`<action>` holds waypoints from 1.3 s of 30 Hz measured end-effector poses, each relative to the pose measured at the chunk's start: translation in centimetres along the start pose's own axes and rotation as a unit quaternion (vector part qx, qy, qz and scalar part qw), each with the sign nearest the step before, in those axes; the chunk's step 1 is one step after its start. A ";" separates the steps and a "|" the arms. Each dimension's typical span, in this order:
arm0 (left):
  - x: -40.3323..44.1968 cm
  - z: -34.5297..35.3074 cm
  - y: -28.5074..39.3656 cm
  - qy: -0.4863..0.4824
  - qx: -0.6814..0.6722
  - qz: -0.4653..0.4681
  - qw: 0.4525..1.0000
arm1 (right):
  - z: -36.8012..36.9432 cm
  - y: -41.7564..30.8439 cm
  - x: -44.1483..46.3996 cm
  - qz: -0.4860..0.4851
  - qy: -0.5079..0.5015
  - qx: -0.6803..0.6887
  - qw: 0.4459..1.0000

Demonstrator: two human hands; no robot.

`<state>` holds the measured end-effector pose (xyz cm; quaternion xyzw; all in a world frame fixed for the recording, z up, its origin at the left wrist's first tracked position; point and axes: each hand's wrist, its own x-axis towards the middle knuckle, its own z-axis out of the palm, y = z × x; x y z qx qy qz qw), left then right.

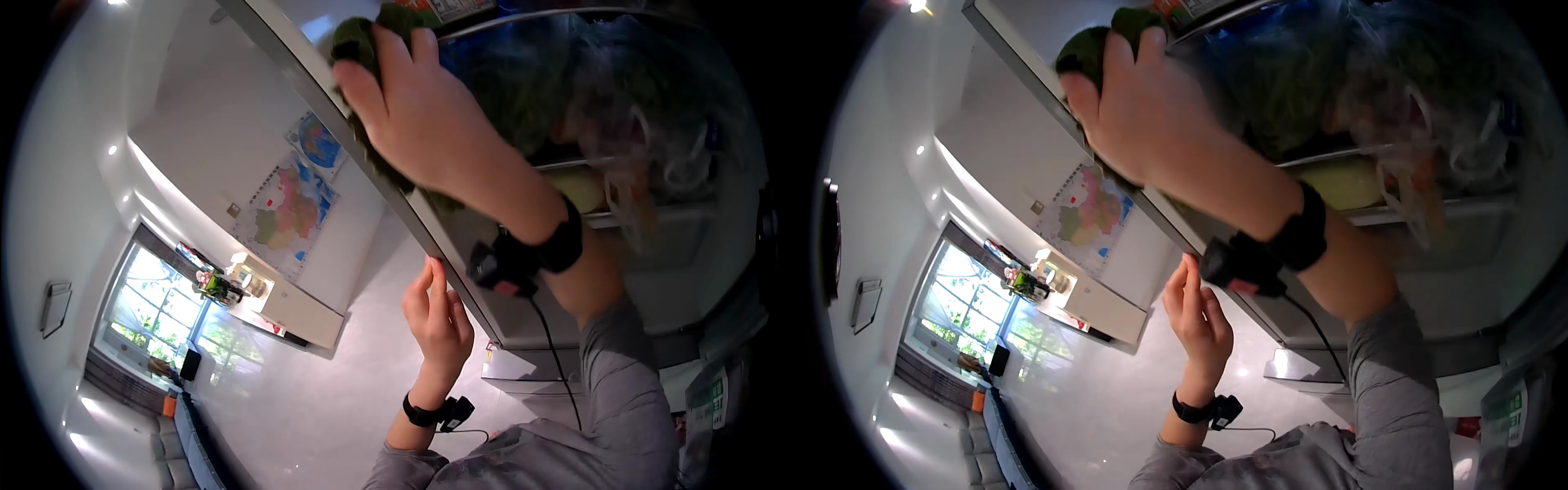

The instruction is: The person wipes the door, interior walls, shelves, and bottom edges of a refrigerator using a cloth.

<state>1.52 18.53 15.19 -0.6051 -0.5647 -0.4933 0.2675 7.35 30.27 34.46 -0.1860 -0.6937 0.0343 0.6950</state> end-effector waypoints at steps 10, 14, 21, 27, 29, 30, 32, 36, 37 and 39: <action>-0.1 -0.2 -1.8 0.006 -0.187 -0.032 0.982 | -3.3 0.2 -10.7 0.053 -0.126 -0.012 0.991; -0.2 0.2 -3.4 0.003 -0.299 -0.069 0.952 | -4.4 0.1 -14.5 0.165 -0.206 -0.023 0.964; -3.6 0.9 -4.5 0.014 -0.318 -0.123 0.940 | -4.4 2.6 -27.1 0.314 -0.299 -0.078 0.898; -8.5 0.8 -4.7 -0.017 -0.358 -0.170 0.918 | -8.9 2.5 -32.8 0.531 -0.506 -0.036 0.678; -9.5 0.6 -5.1 -0.021 -0.361 -0.192 0.912 | -12.0 2.6 -34.1 0.404 -0.407 -0.022 0.819; -9.7 0.6 -5.1 -0.020 -0.364 -0.205 0.908 | -13.5 3.2 -33.8 0.394 -0.376 -0.080 0.835; -10.4 0.7 -4.6 -0.019 -0.362 -0.233 0.903 | -16.2 4.0 -31.8 0.411 -0.308 -0.175 0.840; -11.7 0.7 -4.3 -0.036 -0.362 -0.246 0.898 | -19.2 11.8 -32.9 0.299 -0.321 -0.289 0.851; -12.2 0.5 -4.2 -0.055 -0.352 -0.246 0.901 | -19.1 13.5 -33.7 0.269 -0.373 -0.343 0.819; -12.9 0.2 -4.3 -0.051 -0.346 -0.253 0.902 | -16.3 13.8 -32.9 0.252 -0.400 -0.326 0.818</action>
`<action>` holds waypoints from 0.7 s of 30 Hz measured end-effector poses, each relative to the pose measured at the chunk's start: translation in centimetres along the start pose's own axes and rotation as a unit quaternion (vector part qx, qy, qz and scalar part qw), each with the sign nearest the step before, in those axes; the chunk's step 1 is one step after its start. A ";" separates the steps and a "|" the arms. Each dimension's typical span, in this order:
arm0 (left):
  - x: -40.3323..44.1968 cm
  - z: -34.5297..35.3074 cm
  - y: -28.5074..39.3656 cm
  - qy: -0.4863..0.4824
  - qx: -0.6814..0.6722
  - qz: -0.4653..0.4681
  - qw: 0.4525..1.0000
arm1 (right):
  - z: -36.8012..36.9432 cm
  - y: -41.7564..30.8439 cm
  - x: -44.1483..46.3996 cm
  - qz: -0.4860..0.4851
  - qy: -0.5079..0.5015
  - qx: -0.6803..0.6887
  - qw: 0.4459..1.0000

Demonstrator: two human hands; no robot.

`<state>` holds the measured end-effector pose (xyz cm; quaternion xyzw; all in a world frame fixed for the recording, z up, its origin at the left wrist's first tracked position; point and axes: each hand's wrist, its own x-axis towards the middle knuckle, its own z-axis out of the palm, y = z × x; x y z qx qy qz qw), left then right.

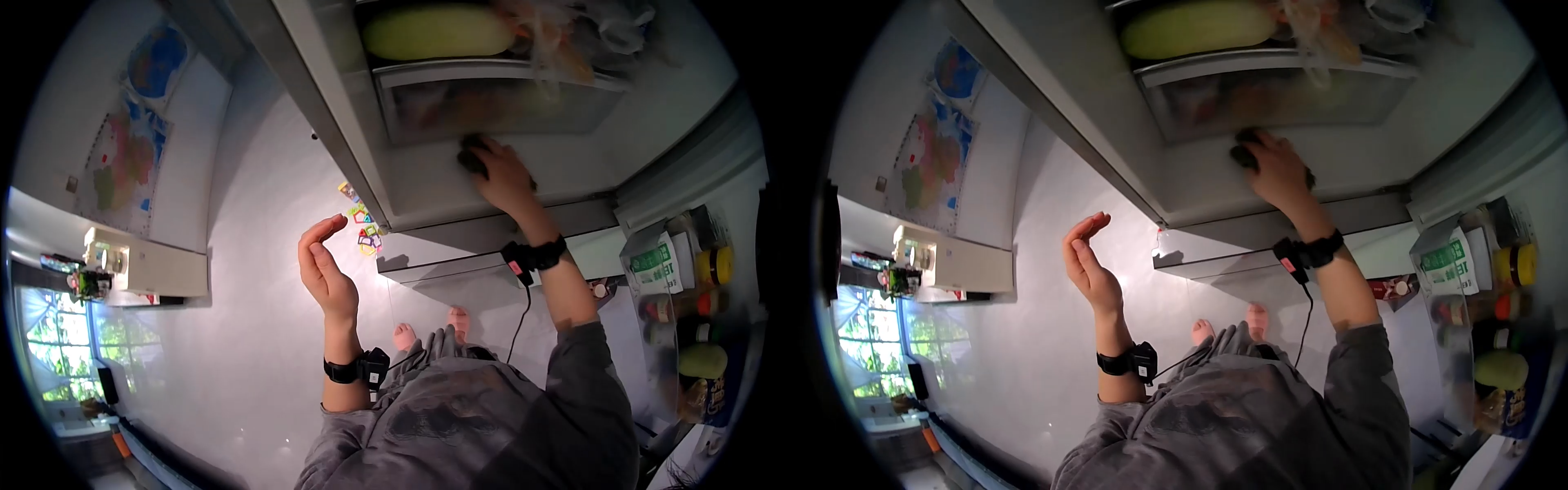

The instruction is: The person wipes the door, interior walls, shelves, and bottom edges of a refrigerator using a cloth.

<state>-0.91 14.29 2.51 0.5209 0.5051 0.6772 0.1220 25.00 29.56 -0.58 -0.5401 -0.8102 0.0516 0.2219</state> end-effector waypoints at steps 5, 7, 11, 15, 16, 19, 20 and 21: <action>-1.2 -1.4 0.4 0.009 -0.008 -0.034 0.999 | 3.5 -6.6 1.6 -0.122 -0.049 0.037 0.991; -1.3 -1.9 0.5 0.014 -0.002 -0.035 0.999 | 4.6 -9.0 0.0 -0.137 0.008 0.082 0.987; -1.5 -3.1 0.5 0.013 0.013 -0.030 0.999 | 4.0 -11.2 -5.5 -0.103 -0.002 0.072 0.992; -1.7 -3.8 1.0 0.014 0.007 -0.033 0.999 | 2.2 -11.0 -9.3 -0.176 -0.030 0.239 0.954; -1.6 -4.0 1.2 0.009 0.005 -0.026 1.000 | 0.9 -11.7 -9.3 -0.205 0.032 0.234 0.950; -1.7 -4.3 1.7 0.005 0.005 -0.027 1.000 | -4.2 -13.6 -5.5 -0.256 0.242 0.236 0.906; -1.8 -4.3 1.8 0.003 0.005 -0.030 1.000 | -6.2 -14.1 -4.0 -0.289 0.253 0.208 0.900; -1.8 -4.4 1.7 0.003 0.003 -0.032 0.999 | -7.9 -14.6 -2.4 -0.322 0.262 0.180 0.892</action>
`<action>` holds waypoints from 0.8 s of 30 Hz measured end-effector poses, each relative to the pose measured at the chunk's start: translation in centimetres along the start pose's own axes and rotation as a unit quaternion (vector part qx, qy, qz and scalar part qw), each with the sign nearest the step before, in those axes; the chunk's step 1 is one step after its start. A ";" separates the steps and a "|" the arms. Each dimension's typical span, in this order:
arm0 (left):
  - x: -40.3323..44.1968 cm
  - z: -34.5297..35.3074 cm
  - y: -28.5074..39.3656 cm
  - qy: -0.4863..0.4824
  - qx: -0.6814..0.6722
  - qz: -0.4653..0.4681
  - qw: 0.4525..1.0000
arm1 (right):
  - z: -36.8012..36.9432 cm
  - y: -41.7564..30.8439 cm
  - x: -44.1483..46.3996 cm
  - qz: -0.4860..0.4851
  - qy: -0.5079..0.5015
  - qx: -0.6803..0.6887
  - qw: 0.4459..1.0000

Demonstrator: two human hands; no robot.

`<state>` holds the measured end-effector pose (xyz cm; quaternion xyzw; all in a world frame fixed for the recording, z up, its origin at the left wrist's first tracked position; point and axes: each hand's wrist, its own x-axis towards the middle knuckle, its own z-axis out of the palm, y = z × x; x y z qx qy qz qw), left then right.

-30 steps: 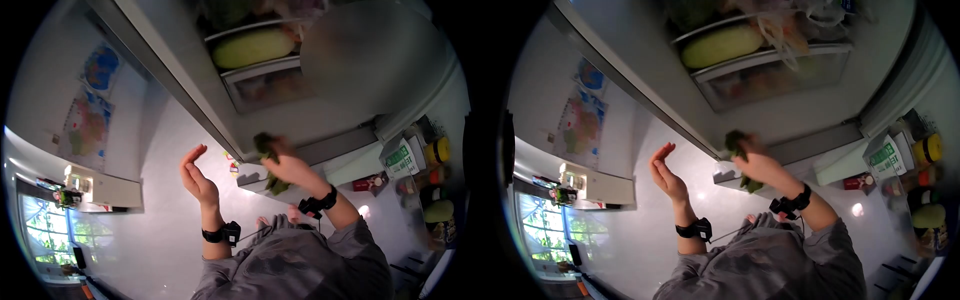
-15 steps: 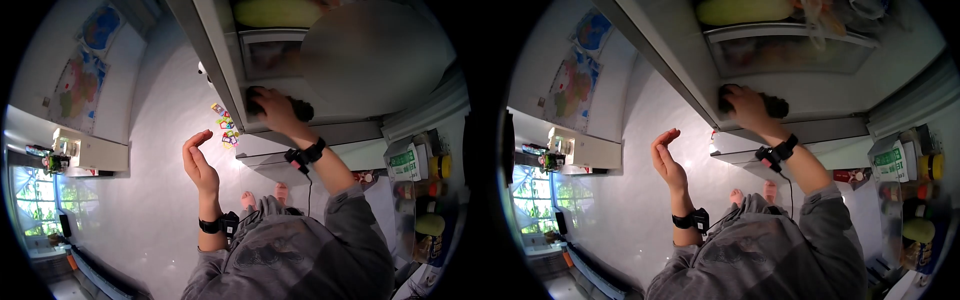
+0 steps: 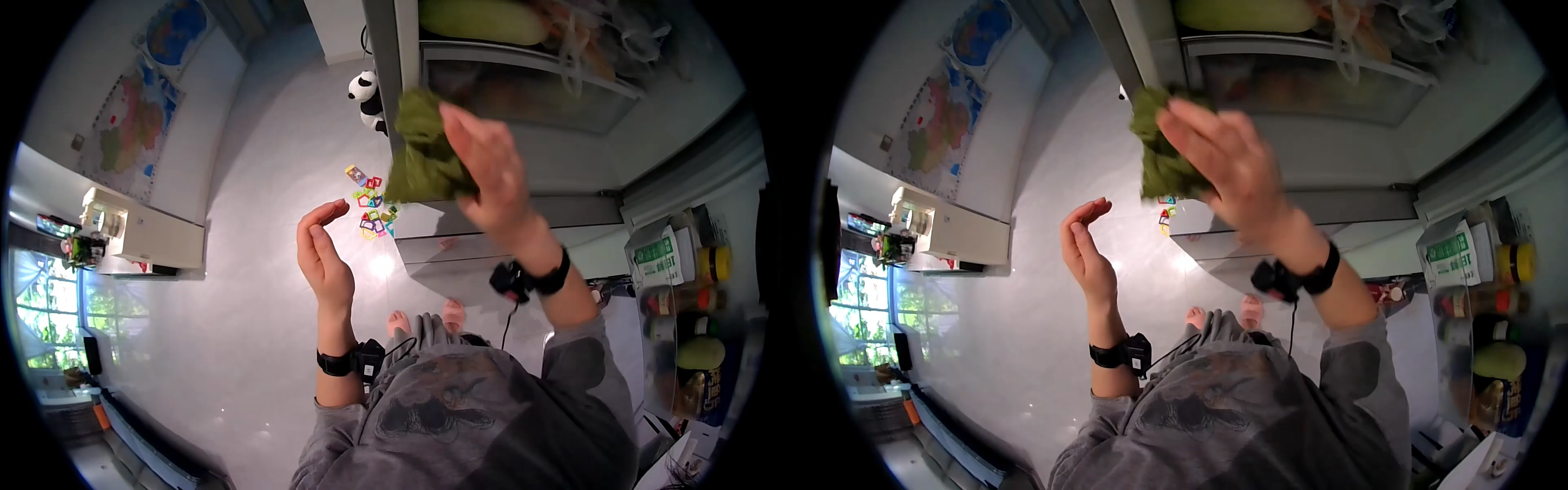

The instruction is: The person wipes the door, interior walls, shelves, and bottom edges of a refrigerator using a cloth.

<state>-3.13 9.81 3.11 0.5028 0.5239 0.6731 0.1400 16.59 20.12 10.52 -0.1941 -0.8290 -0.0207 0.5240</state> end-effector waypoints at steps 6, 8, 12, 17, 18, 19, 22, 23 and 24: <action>-0.3 0.1 -0.2 -0.008 -0.032 -0.007 0.999 | 3.5 3.4 -0.5 -0.042 -0.061 -0.027 0.997; -0.7 -0.1 -0.3 -0.011 -0.033 -0.011 0.999 | 4.6 3.5 -2.8 -0.007 -0.079 -0.012 0.997; -0.9 0.1 -0.4 -0.020 -0.045 -0.026 0.998 | 6.9 3.3 -8.4 0.088 -0.158 0.007 0.983; -1.4 1.1 -0.2 -0.046 -0.068 -0.040 0.996 | 8.1 0.8 -10.5 0.173 -0.232 -0.010 0.957; -1.5 1.2 -0.2 -0.051 -0.068 -0.041 0.996 | 8.7 0.5 -10.9 0.200 -0.286 -0.021 0.937; -1.6 1.3 -0.1 -0.051 -0.064 -0.043 0.996 | 9.0 0.2 -11.2 0.226 -0.338 -0.032 0.913; -1.4 1.2 -0.2 -0.047 -0.053 -0.038 0.997 | 9.6 -0.8 -11.2 0.262 -0.325 -0.046 0.908; -1.9 0.7 -0.2 -0.050 -0.041 -0.041 0.997 | 9.9 -1.7 -11.6 0.307 -0.302 -0.021 0.902; -1.9 0.5 -0.3 -0.052 -0.041 -0.041 0.997 | 10.1 -2.3 -11.6 0.310 -0.312 0.028 0.898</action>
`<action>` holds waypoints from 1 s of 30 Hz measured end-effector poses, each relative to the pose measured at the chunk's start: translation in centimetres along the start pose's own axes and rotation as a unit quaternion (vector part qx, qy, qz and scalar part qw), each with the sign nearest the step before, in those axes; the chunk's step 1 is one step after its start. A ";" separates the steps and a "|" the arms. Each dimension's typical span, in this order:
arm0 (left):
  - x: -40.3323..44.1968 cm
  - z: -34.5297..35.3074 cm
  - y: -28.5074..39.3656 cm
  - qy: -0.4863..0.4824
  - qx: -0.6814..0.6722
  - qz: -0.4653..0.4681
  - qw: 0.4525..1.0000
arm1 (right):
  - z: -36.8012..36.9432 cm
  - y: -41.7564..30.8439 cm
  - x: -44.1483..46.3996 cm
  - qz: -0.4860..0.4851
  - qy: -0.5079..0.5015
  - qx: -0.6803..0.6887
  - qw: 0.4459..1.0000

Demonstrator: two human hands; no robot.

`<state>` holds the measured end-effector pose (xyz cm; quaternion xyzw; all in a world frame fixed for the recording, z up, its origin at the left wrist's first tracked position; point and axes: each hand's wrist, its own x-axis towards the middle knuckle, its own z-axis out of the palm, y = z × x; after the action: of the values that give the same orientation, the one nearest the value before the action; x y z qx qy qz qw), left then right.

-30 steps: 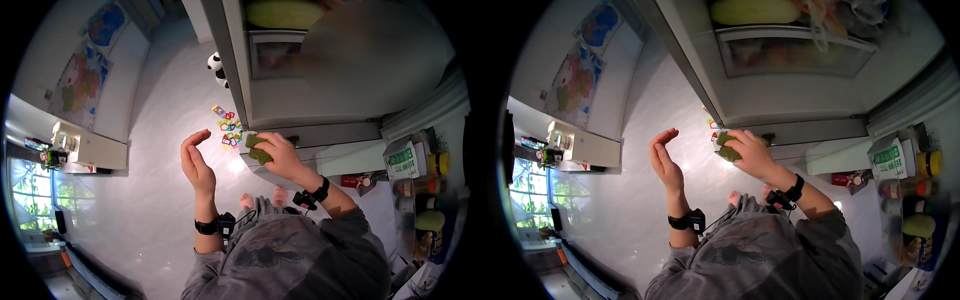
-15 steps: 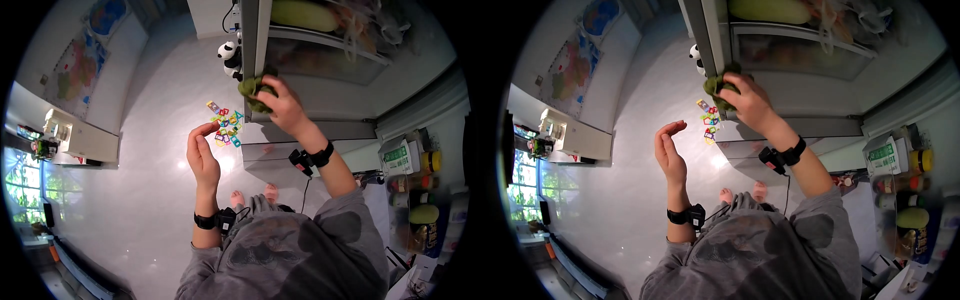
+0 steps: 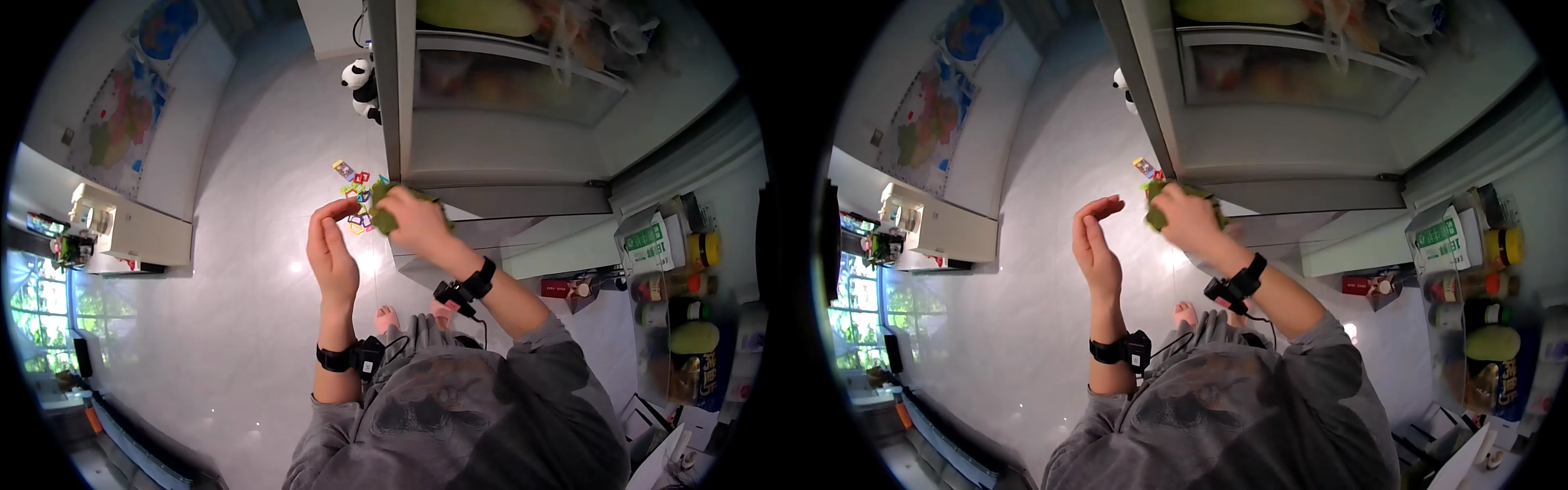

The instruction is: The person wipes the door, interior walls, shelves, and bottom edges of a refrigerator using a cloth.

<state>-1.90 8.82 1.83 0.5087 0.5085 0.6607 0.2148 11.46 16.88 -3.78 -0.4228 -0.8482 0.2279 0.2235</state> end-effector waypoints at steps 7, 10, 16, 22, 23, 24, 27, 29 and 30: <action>0.1 -2.9 0.5 0.051 0.048 0.003 0.998 | 2.3 -3.3 -3.9 -0.064 -0.068 0.099 0.991; 0.1 -3.5 -0.1 0.064 0.048 -0.003 0.997 | -4.1 -1.3 -4.8 -0.086 0.084 0.107 0.987; -0.1 -3.5 -1.3 0.053 0.049 -0.030 0.997 | -10.1 10.0 -6.9 0.174 0.147 -0.075 0.971; 0.5 -3.5 -2.4 0.039 0.040 -0.039 0.998 | -3.9 4.3 -3.1 0.304 0.095 -0.092 0.943; 0.5 -3.6 -2.6 0.034 0.044 -0.037 0.998 | -2.2 3.3 -1.9 0.301 0.043 -0.095 0.948; 0.5 -3.7 -2.6 0.030 0.044 -0.039 0.998 | 0.0 1.9 -1.7 0.219 0.112 -0.121 0.962; 0.7 -4.3 -2.8 0.026 0.043 -0.046 0.998 | 3.6 -2.5 0.9 0.201 0.095 -0.020 0.975; 0.6 -4.8 -3.1 0.041 0.046 -0.054 0.997 | 3.5 -4.0 1.3 0.227 0.060 -0.010 0.972; 0.8 -5.1 -3.2 0.040 0.046 -0.055 0.997 | 3.5 -3.4 0.9 0.132 0.051 0.021 0.990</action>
<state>-7.49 8.38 -0.51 0.4627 0.5738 0.6436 0.2060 6.88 15.14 -4.43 -0.5372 -0.7674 0.2516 0.2432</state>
